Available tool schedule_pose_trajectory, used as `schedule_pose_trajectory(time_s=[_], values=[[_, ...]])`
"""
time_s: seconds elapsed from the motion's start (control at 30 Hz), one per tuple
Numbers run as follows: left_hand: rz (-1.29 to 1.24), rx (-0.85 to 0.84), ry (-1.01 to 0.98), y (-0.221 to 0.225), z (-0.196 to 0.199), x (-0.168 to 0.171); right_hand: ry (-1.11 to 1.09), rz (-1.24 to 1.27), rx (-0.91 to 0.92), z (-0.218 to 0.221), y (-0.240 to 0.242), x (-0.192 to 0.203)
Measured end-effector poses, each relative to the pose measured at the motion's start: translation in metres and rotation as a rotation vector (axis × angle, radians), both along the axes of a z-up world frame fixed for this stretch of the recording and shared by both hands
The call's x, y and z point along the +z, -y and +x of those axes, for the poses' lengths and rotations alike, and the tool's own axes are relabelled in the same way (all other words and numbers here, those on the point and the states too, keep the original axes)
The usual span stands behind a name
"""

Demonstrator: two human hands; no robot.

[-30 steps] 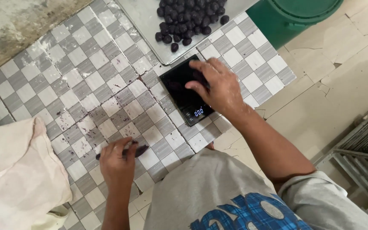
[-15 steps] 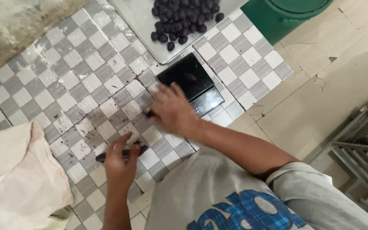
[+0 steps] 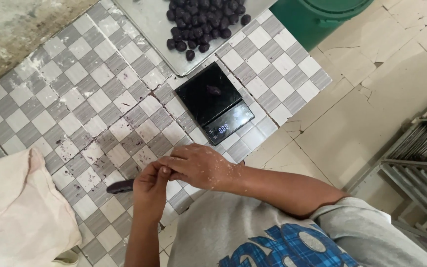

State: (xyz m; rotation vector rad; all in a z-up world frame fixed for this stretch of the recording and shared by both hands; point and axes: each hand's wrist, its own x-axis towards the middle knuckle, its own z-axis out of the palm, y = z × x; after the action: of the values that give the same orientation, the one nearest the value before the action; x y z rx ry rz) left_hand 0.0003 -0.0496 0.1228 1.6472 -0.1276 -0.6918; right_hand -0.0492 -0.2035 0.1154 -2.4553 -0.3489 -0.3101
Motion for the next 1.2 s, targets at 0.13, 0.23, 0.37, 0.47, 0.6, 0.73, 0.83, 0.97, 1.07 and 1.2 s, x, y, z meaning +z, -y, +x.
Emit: schedule_pose_trajectory(time_s=[0.13,0.23,0.37,0.47,0.6,0.73,0.83,0.97,1.07,1.2], values=[[-0.102,-0.151,-0.029,-0.002,0.004,-0.001,0.115,0.05,0.014,-0.004,0.01,0.006],[-0.059,-0.294,0.036,-0.003,0.01,0.015,0.245,0.131,0.083,-0.004,0.018,0.029],[0.262,-0.262,0.395,-0.011,0.016,0.028,0.455,-0.016,0.014,-0.002,0.038,0.033],[0.59,-0.1,0.775,-0.03,0.022,-0.003,0.587,0.014,-0.26,0.013,0.066,0.049],[1.037,-0.344,0.75,-0.044,0.016,-0.039,0.303,-0.293,-0.373,0.04,0.099,-0.012],[1.249,-0.481,0.778,-0.055,0.001,-0.055,-0.156,-0.354,-0.461,0.045,0.121,-0.039],[1.226,-0.374,0.933,-0.067,-0.008,-0.058,-0.201,-0.233,-0.421,0.042,0.134,-0.058],[1.015,-0.169,1.102,-0.069,0.005,-0.056,-0.259,-0.13,-0.231,0.05,0.159,-0.054],[0.773,-0.09,1.164,-0.059,0.009,-0.047,-0.47,-0.103,-0.123,0.051,0.164,-0.026],[0.661,-0.121,1.139,-0.038,0.009,-0.039,-0.527,-0.268,-0.122,0.061,0.16,-0.018]])
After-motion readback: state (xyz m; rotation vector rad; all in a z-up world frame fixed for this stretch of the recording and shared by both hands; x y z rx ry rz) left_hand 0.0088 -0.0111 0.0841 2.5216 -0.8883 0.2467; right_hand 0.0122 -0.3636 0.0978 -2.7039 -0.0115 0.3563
